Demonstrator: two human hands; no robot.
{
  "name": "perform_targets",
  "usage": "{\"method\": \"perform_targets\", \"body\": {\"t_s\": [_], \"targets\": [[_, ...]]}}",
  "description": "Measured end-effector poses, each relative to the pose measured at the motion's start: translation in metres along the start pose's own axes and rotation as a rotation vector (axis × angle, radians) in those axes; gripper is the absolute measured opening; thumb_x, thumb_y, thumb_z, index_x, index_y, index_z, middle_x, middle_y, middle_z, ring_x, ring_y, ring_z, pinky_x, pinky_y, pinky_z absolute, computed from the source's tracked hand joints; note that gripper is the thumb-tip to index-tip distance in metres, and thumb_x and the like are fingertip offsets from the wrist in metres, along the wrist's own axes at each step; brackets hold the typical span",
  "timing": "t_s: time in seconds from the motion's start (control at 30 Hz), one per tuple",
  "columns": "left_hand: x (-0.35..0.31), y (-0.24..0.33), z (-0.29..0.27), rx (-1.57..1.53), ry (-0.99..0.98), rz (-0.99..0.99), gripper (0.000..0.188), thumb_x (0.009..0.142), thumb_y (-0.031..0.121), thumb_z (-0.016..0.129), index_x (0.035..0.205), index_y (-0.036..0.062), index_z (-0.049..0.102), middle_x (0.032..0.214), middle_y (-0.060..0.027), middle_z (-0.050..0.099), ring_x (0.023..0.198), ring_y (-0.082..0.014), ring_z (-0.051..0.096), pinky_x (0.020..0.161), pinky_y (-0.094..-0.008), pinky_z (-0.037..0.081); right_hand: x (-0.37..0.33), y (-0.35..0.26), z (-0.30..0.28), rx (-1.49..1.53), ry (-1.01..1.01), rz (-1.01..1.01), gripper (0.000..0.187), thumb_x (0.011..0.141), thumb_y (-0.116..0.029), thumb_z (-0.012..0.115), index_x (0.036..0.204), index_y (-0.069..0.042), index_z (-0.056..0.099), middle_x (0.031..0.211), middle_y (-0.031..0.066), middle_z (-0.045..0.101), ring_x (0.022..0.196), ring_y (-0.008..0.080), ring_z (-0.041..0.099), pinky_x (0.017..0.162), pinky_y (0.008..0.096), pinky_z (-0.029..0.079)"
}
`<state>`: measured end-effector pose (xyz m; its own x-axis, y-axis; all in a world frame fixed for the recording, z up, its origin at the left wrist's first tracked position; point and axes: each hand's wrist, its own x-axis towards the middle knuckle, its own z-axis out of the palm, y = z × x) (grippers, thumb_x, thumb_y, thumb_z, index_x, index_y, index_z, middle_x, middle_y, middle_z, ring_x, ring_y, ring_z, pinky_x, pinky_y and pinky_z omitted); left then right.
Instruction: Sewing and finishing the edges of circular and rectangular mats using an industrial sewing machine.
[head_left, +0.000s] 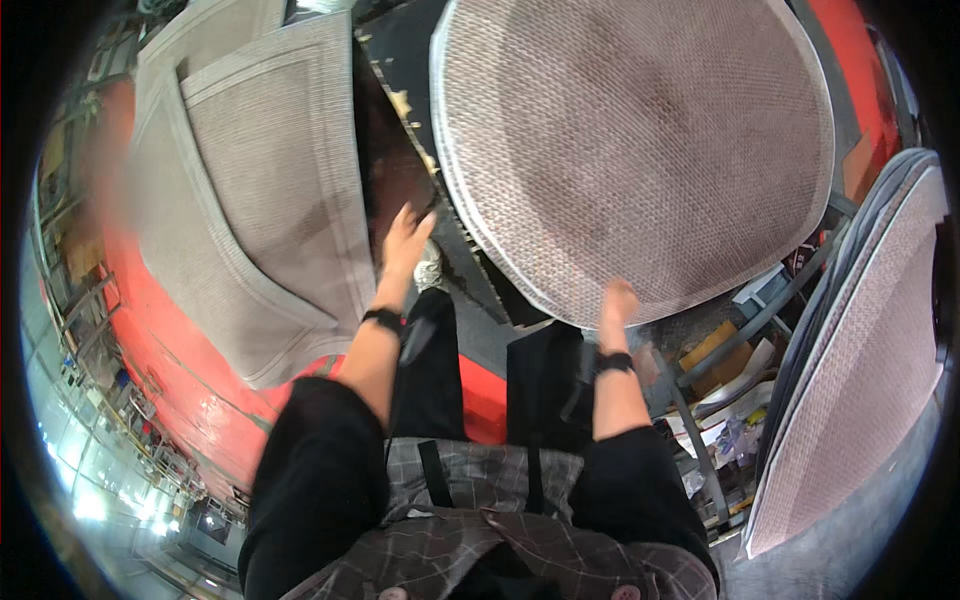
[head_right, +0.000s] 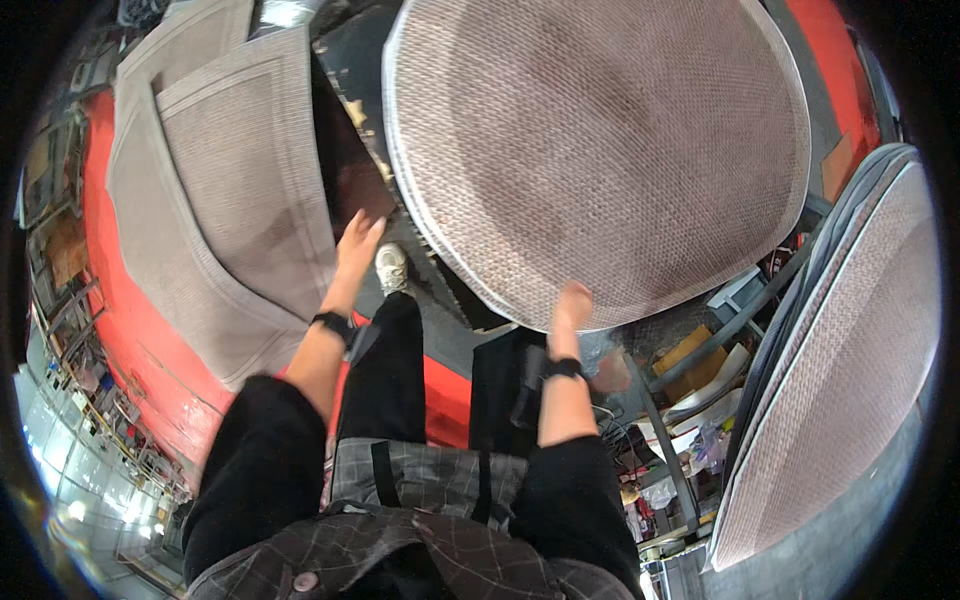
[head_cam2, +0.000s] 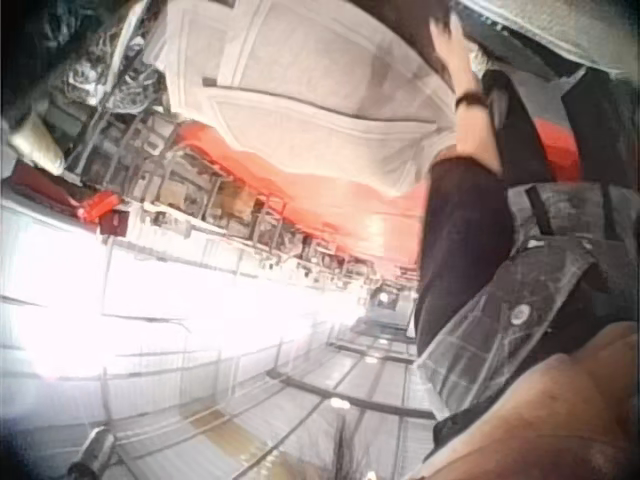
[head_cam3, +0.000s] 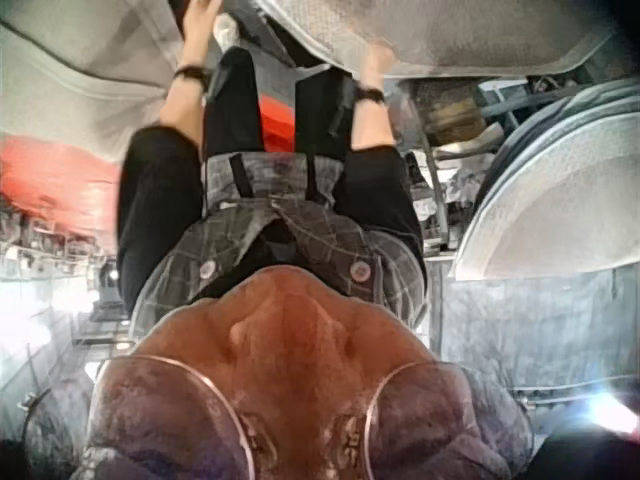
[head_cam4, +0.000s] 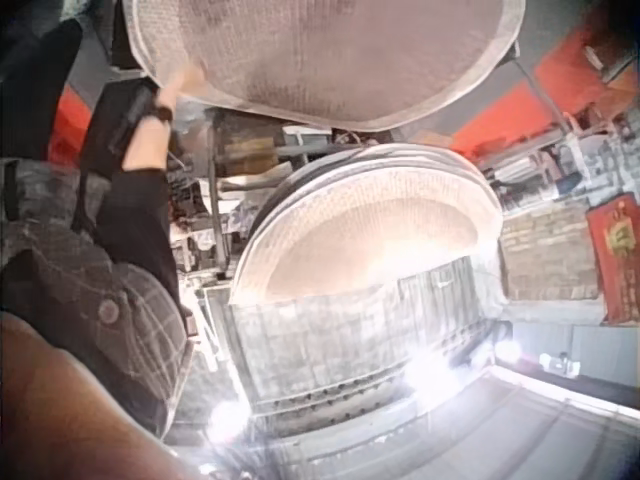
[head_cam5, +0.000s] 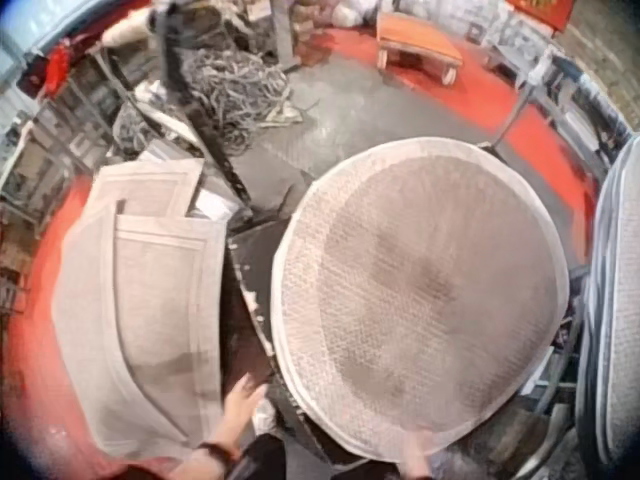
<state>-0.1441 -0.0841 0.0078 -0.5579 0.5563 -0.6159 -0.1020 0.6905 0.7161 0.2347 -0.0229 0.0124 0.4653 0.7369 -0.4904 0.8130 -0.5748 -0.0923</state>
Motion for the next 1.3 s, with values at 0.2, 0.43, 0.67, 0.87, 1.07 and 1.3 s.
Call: {"method": "perform_targets", "body": {"t_s": [0.2, 0.43, 0.67, 0.87, 1.07, 1.3], "targets": [[0.028, 0.000, 0.193, 0.310, 0.572, -0.069, 0.083, 0.060, 0.043, 0.079, 0.108, -0.0142, 0.045, 0.096, -0.0208, 0.055, 0.093, -0.0331, 0.053, 0.081, -0.0391, 0.043, 0.082, 0.199, -0.098, 0.079, 0.277, 0.408, 0.063, 0.074, -0.048, 0.065, 0.100, 0.009, 0.055, 0.083, 0.0217, 0.062, 0.074, 0.0325, 0.061, 0.069, 0.0401, 0.047], [0.073, -0.017, 0.078, 0.503, 0.392, -0.355, 0.062, 0.065, 0.046, 0.075, 0.096, -0.0055, 0.061, 0.066, -0.0127, 0.057, 0.071, -0.0283, 0.058, 0.059, -0.0366, 0.044, 0.122, 0.198, -0.089, 0.711, -0.148, 0.651, 0.061, 0.071, -0.057, 0.065, 0.053, -0.009, 0.032, 0.052, 0.0021, 0.032, 0.046, 0.0159, 0.032, 0.041, 0.0347, 0.031], [0.058, -0.017, 0.123, 0.344, 0.335, -0.160, 0.057, 0.069, 0.030, 0.076, 0.104, -0.0065, 0.050, 0.087, -0.0104, 0.055, 0.067, -0.0199, 0.051, 0.057, -0.0408, 0.041, 0.156, 0.237, -0.071, 0.855, -0.265, 0.709, 0.061, 0.071, -0.064, 0.060, 0.086, -0.006, 0.049, 0.064, -0.0006, 0.033, 0.051, 0.0097, 0.032, 0.046, 0.0298, 0.034], [0.000, 0.030, 0.150, -0.428, -0.145, -0.393, 0.052, 0.083, 0.024, 0.061, 0.121, -0.0042, 0.041, 0.115, -0.0191, 0.051, 0.102, -0.0285, 0.054, 0.086, -0.0409, 0.047, 0.160, 0.261, -0.050, 0.938, -0.156, 0.676, 0.063, 0.070, -0.067, 0.058, 0.086, -0.006, 0.048, 0.061, -0.0011, 0.029, 0.048, 0.0103, 0.029, 0.046, 0.0292, 0.031], [-0.004, 0.041, 0.136, -0.402, -0.110, -0.233, 0.057, 0.080, 0.024, 0.064, 0.122, -0.0052, 0.039, 0.114, -0.0177, 0.051, 0.102, -0.0263, 0.054, 0.085, -0.0361, 0.048, 0.178, 0.273, -0.018, 0.995, 0.002, 0.784, 0.069, 0.071, -0.063, 0.061, 0.103, -0.002, 0.051, 0.059, -0.0029, 0.018, 0.045, 0.0101, 0.029, 0.041, 0.0291, 0.028], [0.007, 0.047, -0.022, -0.420, -0.216, -0.304, 0.053, 0.084, 0.032, 0.058, 0.123, -0.0006, 0.043, 0.118, -0.0133, 0.052, 0.103, -0.0224, 0.054, 0.086, -0.0343, 0.046, 0.128, 0.318, -0.061, 1.651, -0.119, 0.423, 0.067, 0.082, -0.046, 0.055, 0.130, -0.004, 0.037, 0.125, 0.0132, 0.046, 0.109, 0.0300, 0.048, 0.090, 0.0440, 0.040]]}}
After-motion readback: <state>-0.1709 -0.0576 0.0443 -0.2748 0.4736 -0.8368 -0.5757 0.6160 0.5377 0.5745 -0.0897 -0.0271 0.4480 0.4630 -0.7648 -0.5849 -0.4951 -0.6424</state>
